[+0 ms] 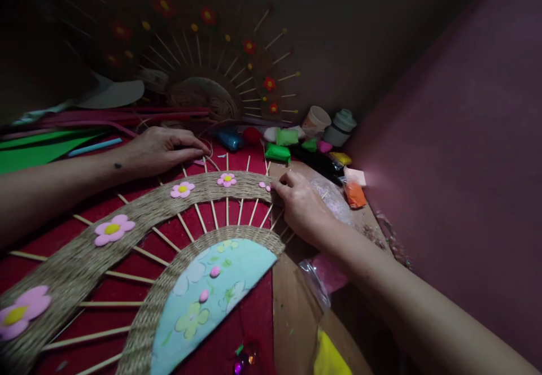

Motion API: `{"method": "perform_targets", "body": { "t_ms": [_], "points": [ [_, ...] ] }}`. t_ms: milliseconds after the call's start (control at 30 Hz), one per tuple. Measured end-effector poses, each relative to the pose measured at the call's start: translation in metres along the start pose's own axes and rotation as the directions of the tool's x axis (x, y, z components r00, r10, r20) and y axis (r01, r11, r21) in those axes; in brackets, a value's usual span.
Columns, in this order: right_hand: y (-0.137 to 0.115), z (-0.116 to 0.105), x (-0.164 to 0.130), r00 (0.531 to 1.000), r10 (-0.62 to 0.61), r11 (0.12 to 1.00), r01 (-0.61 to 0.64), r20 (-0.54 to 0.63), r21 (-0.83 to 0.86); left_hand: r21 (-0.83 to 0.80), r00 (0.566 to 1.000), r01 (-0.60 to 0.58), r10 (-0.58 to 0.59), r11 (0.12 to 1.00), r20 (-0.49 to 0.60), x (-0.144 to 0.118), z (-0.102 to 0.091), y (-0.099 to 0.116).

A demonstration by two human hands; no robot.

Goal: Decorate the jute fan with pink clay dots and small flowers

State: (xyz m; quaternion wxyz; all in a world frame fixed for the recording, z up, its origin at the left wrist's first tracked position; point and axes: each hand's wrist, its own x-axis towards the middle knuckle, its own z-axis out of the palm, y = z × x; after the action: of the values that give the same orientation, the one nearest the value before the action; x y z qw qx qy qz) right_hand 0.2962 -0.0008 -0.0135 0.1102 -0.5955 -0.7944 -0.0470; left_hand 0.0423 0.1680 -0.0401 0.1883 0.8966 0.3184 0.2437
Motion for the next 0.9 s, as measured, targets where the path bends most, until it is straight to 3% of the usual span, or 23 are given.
{"method": "perform_targets", "body": {
  "t_ms": [133, 233, 333, 433, 567, 700, 800, 900],
  "points": [
    [-0.001, -0.010, -0.004, 0.996, 0.047, 0.996, -0.040, -0.082, 0.083, -0.005, 1.000, -0.008, 0.008, 1.000, 0.003, 0.000, 0.000, 0.001],
    [-0.016, -0.022, -0.010, 0.995, 0.001, 0.978, 0.020, -0.102, 0.207, -0.012, 1.000, 0.007, -0.006, 1.000, 0.009, 0.000, -0.001, 0.003],
    [-0.043, -0.035, -0.017, 0.995, -0.093, 0.920, 0.073, 0.033, 0.385, -0.001, 1.000, 0.004, -0.004, 1.000, 0.010, -0.001, -0.002, 0.006],
    [-0.064, -0.039, -0.022, 0.960, -0.240, 0.852, 0.138, 0.143, 0.504, 0.003, 1.000, 0.002, -0.002, 1.000, 0.017, -0.001, -0.003, 0.008],
    [-0.074, -0.026, -0.027, 0.931, -0.337, 0.795, 0.204, 0.136, 0.572, 0.006, 1.000, 0.007, -0.007, 1.000, 0.018, -0.001, -0.003, 0.007],
    [-0.078, -0.014, -0.030, 0.941, -0.325, 0.822, 0.234, 0.090, 0.519, -0.010, 1.000, 0.000, 0.000, 1.000, 0.010, -0.001, -0.002, 0.006],
    [-0.075, -0.022, -0.026, 0.949, -0.301, 0.815, 0.207, 0.090, 0.542, -0.011, 1.000, 0.005, -0.005, 1.000, 0.012, -0.001, -0.001, 0.005],
    [-0.054, -0.033, -0.011, 0.989, -0.131, 0.839, 0.074, 0.068, 0.540, -0.014, 1.000, 0.001, -0.001, 1.000, 0.005, -0.001, -0.001, 0.005]
  ]
}}
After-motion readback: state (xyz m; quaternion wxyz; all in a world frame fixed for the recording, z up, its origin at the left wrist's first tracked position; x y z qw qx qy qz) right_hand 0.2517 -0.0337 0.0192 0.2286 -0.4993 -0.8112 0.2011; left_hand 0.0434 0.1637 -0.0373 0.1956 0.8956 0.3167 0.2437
